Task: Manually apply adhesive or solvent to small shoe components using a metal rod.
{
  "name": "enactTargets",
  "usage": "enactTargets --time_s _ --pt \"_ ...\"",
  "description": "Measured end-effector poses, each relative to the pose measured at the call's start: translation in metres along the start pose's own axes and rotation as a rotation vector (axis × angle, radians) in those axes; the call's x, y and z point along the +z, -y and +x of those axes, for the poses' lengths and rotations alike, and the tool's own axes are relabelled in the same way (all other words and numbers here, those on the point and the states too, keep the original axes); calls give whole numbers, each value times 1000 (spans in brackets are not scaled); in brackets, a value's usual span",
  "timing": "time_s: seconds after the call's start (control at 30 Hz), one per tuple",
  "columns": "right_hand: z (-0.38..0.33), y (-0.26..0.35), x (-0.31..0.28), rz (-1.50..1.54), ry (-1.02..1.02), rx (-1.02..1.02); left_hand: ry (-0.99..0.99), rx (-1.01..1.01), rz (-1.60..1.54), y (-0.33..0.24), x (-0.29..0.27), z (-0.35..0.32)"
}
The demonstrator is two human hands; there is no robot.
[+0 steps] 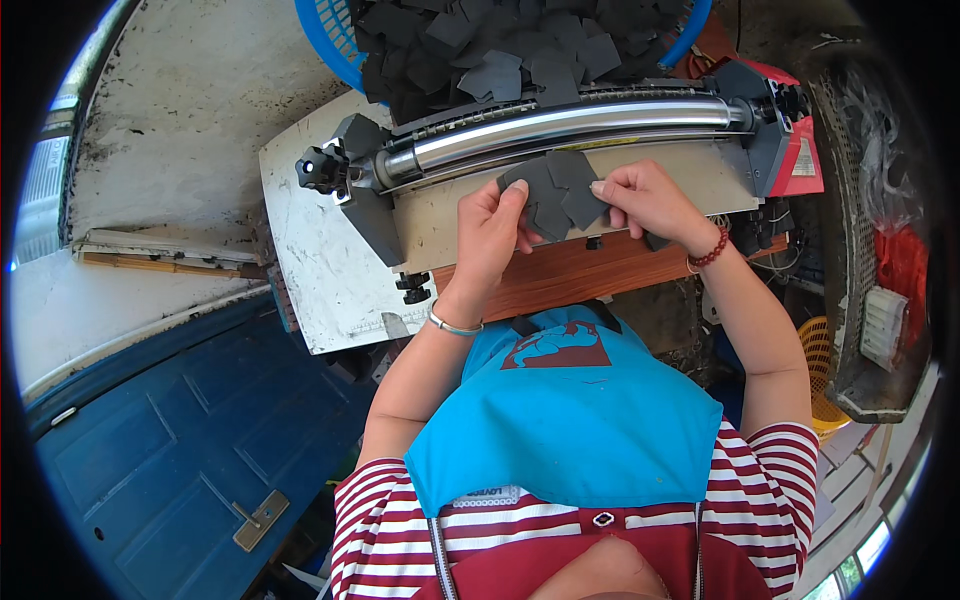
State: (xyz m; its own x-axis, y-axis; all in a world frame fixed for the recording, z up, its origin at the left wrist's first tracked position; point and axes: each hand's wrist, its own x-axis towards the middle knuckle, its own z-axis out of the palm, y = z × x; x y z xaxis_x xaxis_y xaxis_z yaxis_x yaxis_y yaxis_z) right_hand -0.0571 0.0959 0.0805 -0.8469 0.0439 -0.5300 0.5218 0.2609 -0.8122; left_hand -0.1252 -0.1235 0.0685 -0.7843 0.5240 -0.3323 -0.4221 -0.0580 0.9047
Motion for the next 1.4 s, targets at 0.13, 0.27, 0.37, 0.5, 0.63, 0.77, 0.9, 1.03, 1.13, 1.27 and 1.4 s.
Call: enactTargets --time_s 0.13,0.27,0.37,0.5,0.63,0.77,0.9,1.03,1.13,1.27,1.4 --pt "11 -1 -13 -115 8 82 -60 -8 124 -6 3 -1" --pt "19 2 -2 17 -130 -46 -64 1 158 0 7 4" --pt "7 6 9 76 -50 -120 -20 -11 107 3 5 7" --pt "-3 6 11 42 19 -121 46 -53 -90 0 3 5" --pt "-2 -4 -2 28 27 -59 22 -26 -15 -2 1 1" --pt "6 -5 -14 -108 -37 35 14 -26 93 1 -7 2" --pt "9 9 -5 -99 -164 -23 18 -23 92 3 1 3" --pt "2 1 6 134 -17 -142 37 -57 43 3 8 6" --pt "-1 -1 2 84 81 -80 45 -64 31 3 10 5" --pt "-1 1 -4 33 32 -62 52 -78 43 0 10 2" --pt "-6 15 -1 -107 30 -60 66 -82 87 3 9 8"
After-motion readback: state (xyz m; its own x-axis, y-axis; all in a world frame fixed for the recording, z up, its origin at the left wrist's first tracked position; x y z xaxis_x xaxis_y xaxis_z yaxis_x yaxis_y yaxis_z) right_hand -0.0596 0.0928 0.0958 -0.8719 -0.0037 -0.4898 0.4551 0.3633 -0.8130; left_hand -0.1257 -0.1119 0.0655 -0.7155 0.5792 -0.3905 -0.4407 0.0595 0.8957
